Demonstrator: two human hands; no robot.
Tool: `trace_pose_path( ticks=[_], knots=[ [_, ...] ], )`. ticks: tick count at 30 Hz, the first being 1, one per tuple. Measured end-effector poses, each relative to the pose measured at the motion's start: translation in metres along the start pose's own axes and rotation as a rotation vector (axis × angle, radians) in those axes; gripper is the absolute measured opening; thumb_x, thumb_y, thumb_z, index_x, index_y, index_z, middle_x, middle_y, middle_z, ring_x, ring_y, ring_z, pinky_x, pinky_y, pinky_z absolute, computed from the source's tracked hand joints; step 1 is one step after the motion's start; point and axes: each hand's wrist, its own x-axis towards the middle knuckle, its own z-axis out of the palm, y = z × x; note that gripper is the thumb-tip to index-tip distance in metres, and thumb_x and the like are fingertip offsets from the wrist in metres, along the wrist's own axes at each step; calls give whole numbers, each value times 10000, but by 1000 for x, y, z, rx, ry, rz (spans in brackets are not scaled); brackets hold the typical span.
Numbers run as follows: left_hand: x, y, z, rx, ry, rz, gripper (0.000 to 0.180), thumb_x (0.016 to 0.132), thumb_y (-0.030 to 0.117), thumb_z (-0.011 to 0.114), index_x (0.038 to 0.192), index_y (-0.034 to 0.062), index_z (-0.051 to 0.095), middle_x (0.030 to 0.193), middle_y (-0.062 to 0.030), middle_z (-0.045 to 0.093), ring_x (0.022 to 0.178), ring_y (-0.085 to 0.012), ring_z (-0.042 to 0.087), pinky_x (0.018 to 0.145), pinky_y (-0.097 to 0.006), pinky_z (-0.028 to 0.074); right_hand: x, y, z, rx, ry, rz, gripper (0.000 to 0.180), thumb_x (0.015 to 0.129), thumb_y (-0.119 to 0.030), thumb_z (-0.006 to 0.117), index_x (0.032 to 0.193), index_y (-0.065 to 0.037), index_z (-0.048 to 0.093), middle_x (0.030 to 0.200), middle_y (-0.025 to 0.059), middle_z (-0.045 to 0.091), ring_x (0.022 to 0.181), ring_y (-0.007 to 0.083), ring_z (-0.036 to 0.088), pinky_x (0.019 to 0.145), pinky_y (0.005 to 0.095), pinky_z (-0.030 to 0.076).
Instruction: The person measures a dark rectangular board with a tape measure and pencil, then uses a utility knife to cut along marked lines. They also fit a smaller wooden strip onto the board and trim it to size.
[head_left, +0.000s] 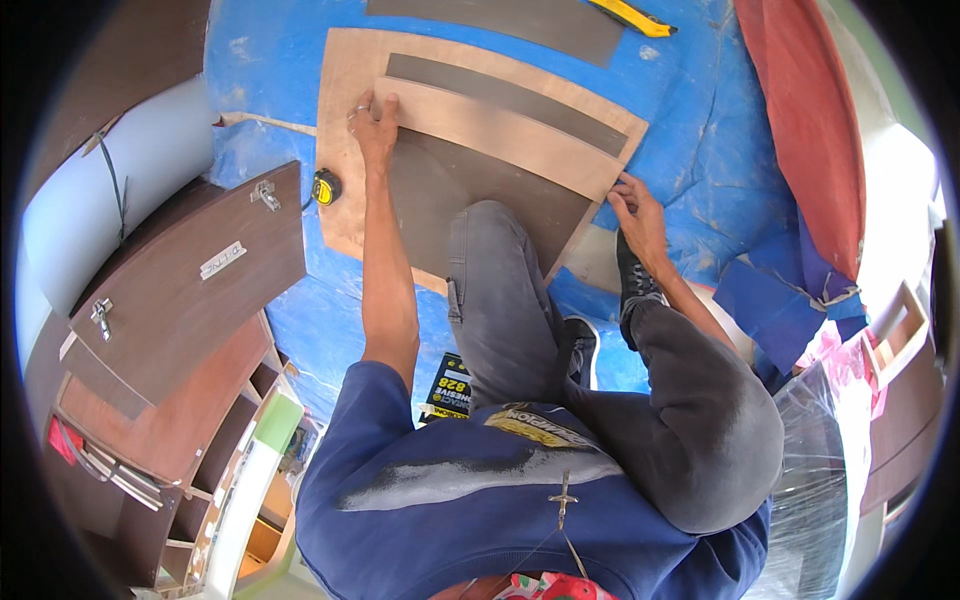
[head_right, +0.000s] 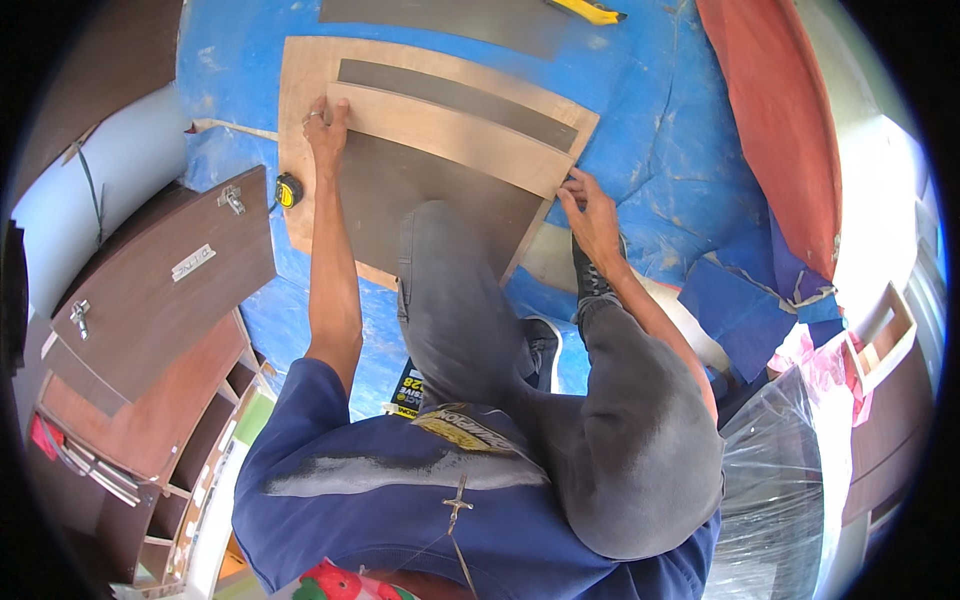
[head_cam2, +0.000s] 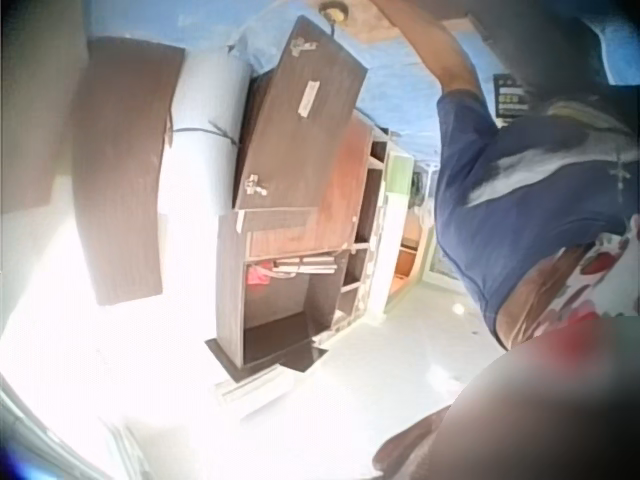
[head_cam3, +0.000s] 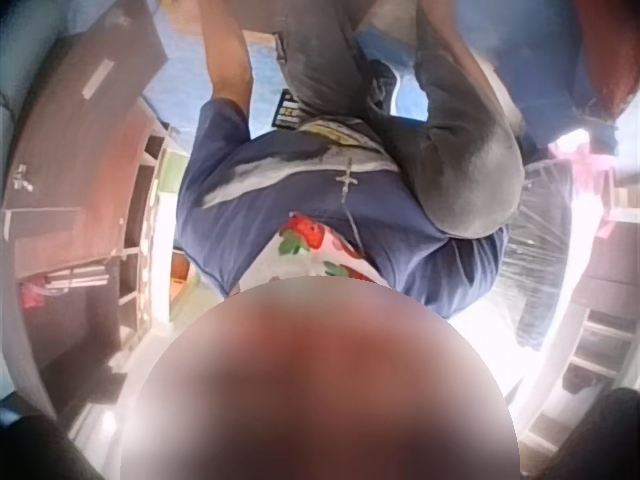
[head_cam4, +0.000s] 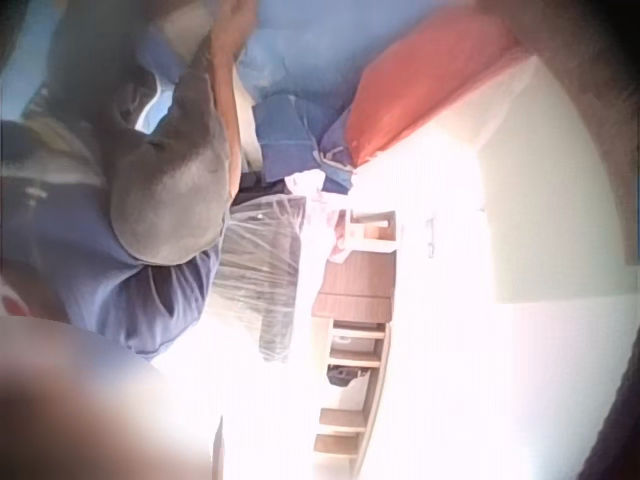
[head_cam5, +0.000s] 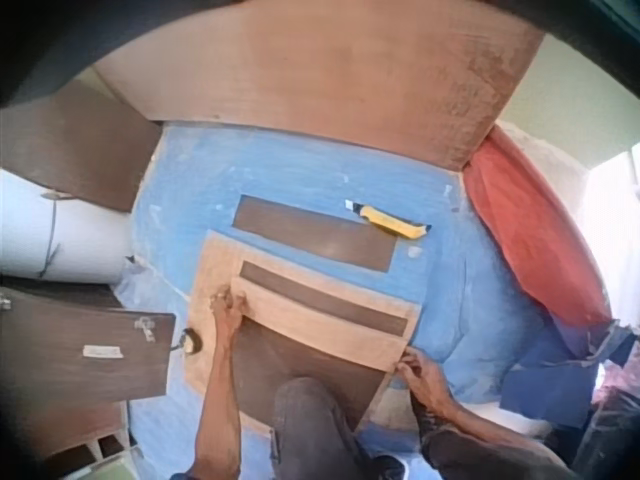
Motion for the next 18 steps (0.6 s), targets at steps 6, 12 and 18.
trace_pose_path(
  ticks=[6, 12, 18],
  knots=[
    [-2, 8, 1, -33, -5, -126, 669, 890, 381, 785, 1365, -53, 603, 1433, -303, 483, 1332, -393, 529, 1101, -470, 442, 1, -3, -1, -54, -11, 18, 411, 989, -121, 658, 1368, 23, 586, 1067, 155, 745, 955, 229, 720, 855, 352, 567],
    [3, 10, 4, -144, -19, -109, 640, 893, 376, 757, 1377, -11, 599, 1426, -284, 474, 1349, -416, 412, 1135, -521, 347, 8, -6, -2, -59, -3, -20, 414, 980, -120, 660, 1353, 41, 581, 1060, 188, 749, 953, 287, 741, 854, 384, 580],
    [4, 8, 5, -172, -24, -106, 639, 891, 388, 762, 1371, -7, 609, 1409, -293, 483, 1326, -423, 440, 1126, -519, 357, 7, -6, -2, -62, -7, -24, 414, 981, -117, 655, 1353, 46, 578, 1057, 190, 749, 953, 287, 740, 859, 384, 577]
  ],
)
